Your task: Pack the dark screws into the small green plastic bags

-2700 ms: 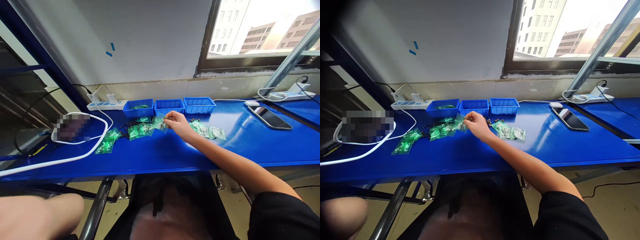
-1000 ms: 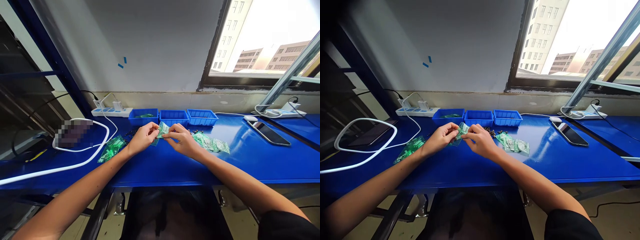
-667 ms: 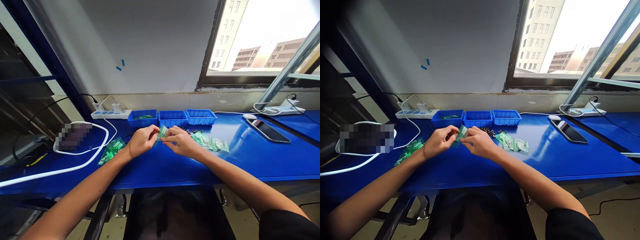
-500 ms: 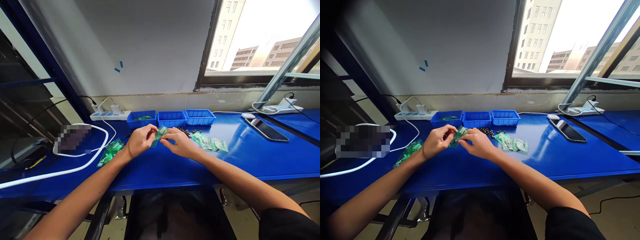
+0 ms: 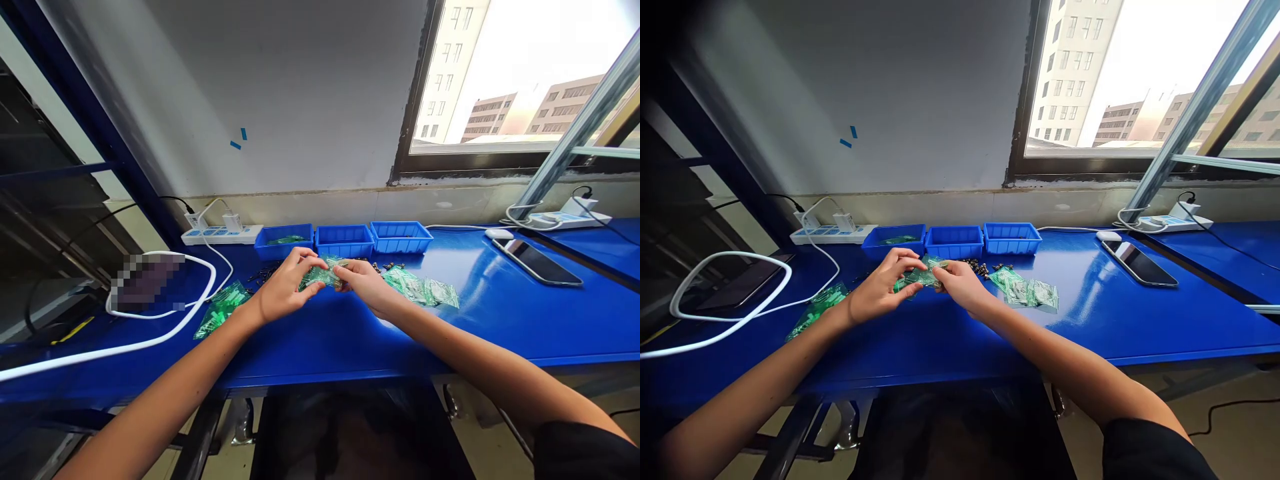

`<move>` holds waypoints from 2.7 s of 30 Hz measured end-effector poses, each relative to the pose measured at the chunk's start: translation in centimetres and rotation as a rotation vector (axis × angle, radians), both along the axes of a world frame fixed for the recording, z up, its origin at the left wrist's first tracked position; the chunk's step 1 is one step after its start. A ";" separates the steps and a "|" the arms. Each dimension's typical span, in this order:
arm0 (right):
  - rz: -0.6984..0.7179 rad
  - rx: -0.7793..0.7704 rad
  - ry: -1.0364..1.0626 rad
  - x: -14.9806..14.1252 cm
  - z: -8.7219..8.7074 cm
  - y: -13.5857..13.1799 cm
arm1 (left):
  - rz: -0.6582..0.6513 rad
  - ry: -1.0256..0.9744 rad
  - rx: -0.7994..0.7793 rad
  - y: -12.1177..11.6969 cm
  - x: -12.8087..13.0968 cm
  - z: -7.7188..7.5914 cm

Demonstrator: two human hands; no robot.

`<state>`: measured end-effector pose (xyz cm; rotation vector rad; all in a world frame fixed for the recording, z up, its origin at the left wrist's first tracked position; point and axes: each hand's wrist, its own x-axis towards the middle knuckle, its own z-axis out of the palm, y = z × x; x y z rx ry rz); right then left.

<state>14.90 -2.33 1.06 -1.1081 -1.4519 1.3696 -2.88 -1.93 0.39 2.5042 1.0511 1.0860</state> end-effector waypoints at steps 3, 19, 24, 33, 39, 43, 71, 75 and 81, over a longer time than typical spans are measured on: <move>0.053 0.062 0.015 0.0 -0.3 0.1 | -0.008 -0.226 -0.266 0.2 0.1 0.0; 0.071 0.132 -0.130 0.1 -0.4 0.1 | 0.352 -1.003 -0.471 3.8 -2.7 2.4; 0.112 0.218 -0.249 0.3 -0.8 0.1 | 0.505 -0.317 -0.117 3.4 -3.5 0.9; 0.334 0.830 -0.899 0.6 -1.1 -0.5 | 0.222 0.091 -0.071 1.7 -1.3 0.1; 0.428 0.898 -1.058 1.0 -0.8 -0.5 | 0.328 0.090 -0.031 2.1 -1.1 -0.8; 0.424 0.916 -1.093 1.3 -0.8 -0.4 | 0.382 0.049 -0.045 2.4 -1.9 -0.4; 0.048 0.722 -0.932 1.7 -3.2 4.1 | 0.106 0.264 -0.042 1.5 -0.9 -0.3; 0.029 0.797 -0.940 1.7 -3.2 4.1 | 0.093 0.271 -0.039 1.5 -1.0 -0.3; -0.016 0.894 -0.847 1.8 -3.3 4.2 | 0.102 0.274 -0.054 1.6 -1.1 -0.2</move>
